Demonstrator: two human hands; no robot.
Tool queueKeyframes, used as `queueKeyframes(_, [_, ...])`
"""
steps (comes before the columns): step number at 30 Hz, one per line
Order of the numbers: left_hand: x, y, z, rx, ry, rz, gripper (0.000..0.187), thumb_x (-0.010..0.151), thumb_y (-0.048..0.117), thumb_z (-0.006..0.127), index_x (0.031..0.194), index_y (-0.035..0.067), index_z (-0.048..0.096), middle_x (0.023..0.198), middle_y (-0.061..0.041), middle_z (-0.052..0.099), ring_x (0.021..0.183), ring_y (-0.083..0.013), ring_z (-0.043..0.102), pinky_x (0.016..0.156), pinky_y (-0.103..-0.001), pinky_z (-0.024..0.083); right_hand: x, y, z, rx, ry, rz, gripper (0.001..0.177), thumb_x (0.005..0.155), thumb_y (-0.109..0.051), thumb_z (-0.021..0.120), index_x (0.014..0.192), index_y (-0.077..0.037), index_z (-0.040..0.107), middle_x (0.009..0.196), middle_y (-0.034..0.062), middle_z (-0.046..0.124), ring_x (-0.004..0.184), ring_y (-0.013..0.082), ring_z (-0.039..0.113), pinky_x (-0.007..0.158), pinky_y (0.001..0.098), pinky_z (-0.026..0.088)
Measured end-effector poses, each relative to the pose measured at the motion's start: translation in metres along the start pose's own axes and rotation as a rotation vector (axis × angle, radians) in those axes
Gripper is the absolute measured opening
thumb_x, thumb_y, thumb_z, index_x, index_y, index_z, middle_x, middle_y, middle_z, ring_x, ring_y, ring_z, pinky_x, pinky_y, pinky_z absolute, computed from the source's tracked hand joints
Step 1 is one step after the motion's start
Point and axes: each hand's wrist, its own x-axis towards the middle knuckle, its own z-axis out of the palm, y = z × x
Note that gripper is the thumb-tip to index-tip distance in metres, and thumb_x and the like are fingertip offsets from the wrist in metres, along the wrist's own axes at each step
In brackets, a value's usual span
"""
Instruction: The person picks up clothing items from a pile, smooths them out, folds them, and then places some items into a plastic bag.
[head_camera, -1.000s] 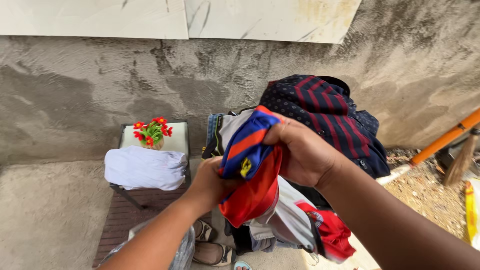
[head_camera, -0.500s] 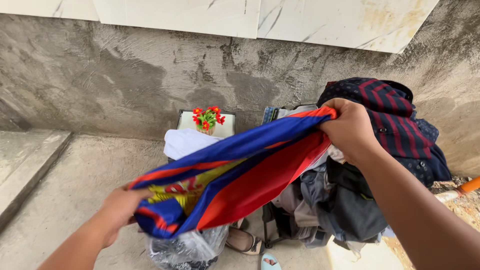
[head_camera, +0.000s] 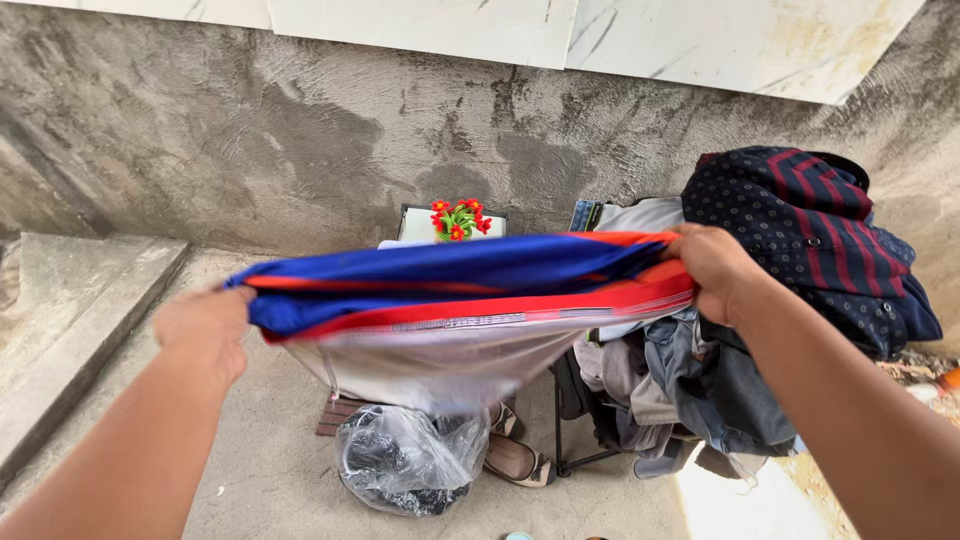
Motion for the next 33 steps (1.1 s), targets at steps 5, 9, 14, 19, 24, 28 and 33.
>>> queueKeyframes(5, [0.004, -0.019, -0.006, -0.285, -0.084, -0.376, 0.020, 0.108, 0.036, 0.050, 0.116, 0.020, 0.058, 0.096, 0.001, 0.054, 0.087, -0.0169, 0.053, 0.106, -0.062, 0.049, -0.010, -0.006, 0.005, 0.171, -0.169, 0.141, 0.031, 0.084, 0.004, 0.043, 0.111, -0.002, 0.058, 0.104, 0.0162, 0.068, 0.084, 0.0306, 0.073, 0.082, 0.0481, 0.062])
queueKeyframes(9, [-0.041, -0.050, 0.014, -0.309, -0.315, -0.437, 0.027, 0.106, 0.031, 0.049, 0.114, 0.006, 0.056, 0.095, -0.015, 0.060, 0.084, -0.0293, 0.065, 0.100, -0.059, 0.052, -0.054, -0.022, 0.027, 0.190, -0.222, 0.299, 0.028, 0.081, 0.001, 0.045, 0.104, 0.006, 0.061, 0.097, 0.0211, 0.071, 0.081, 0.0313, 0.074, 0.081, 0.0484, 0.065])
queueKeyframes(14, [-0.193, -0.134, 0.094, 0.434, -0.685, -0.273, 0.079, 0.071, 0.028, 0.086, 0.138, 0.029, 0.045, 0.147, -0.006, 0.053, 0.129, -0.0260, 0.056, 0.106, -0.048, 0.049, -0.080, 0.010, 0.077, 0.067, -0.611, 0.305, 0.015, 0.088, 0.001, 0.065, 0.100, -0.006, 0.062, 0.088, 0.0062, 0.068, 0.080, 0.0201, 0.070, 0.073, 0.0388, 0.061])
queueKeyframes(19, [-0.256, -0.140, 0.133, 0.699, -0.711, 0.474, 0.061, 0.071, 0.026, 0.085, 0.129, 0.019, 0.064, 0.135, -0.011, 0.062, 0.129, -0.0321, 0.056, 0.110, -0.043, 0.042, -0.101, 0.006, 0.088, 0.170, -0.939, 0.280, 0.018, 0.093, 0.000, 0.068, 0.105, -0.007, 0.057, 0.095, 0.0052, 0.068, 0.091, 0.0172, 0.072, 0.083, 0.0339, 0.061])
queueKeyframes(24, [-0.210, -0.160, 0.101, 1.064, -0.693, 0.096, 0.035, 0.089, 0.030, 0.067, 0.121, 0.016, 0.072, 0.118, -0.017, 0.074, 0.119, -0.0327, 0.068, 0.106, -0.044, 0.050, -0.108, -0.055, 0.037, 0.386, -0.561, -0.170, 0.025, 0.091, -0.003, 0.065, 0.113, -0.013, 0.059, 0.097, 0.0049, 0.069, 0.088, 0.0195, 0.073, 0.084, 0.0386, 0.063])
queueKeyframes(28, [-0.166, -0.180, 0.028, 0.964, -0.358, -0.158, 0.041, 0.088, 0.032, 0.073, 0.122, 0.011, 0.066, 0.120, -0.019, 0.072, 0.119, -0.0362, 0.067, 0.105, -0.047, 0.051, -0.082, -0.070, -0.018, 0.500, -0.296, -0.241, 0.011, 0.098, -0.010, 0.064, 0.107, -0.014, 0.058, 0.099, 0.0012, 0.067, 0.089, 0.0158, 0.070, 0.085, 0.0377, 0.063])
queueKeyframes(33, [-0.126, -0.137, 0.007, -0.094, -0.239, -0.774, 0.036, 0.103, 0.030, 0.045, 0.127, 0.007, 0.059, 0.128, -0.019, 0.065, 0.116, -0.0382, 0.063, 0.103, -0.056, 0.051, -0.039, -0.029, -0.056, -0.082, -0.183, -0.129, 0.016, 0.098, -0.008, 0.069, 0.091, -0.012, 0.055, 0.092, 0.0032, 0.065, 0.082, 0.0153, 0.066, 0.075, 0.0348, 0.057])
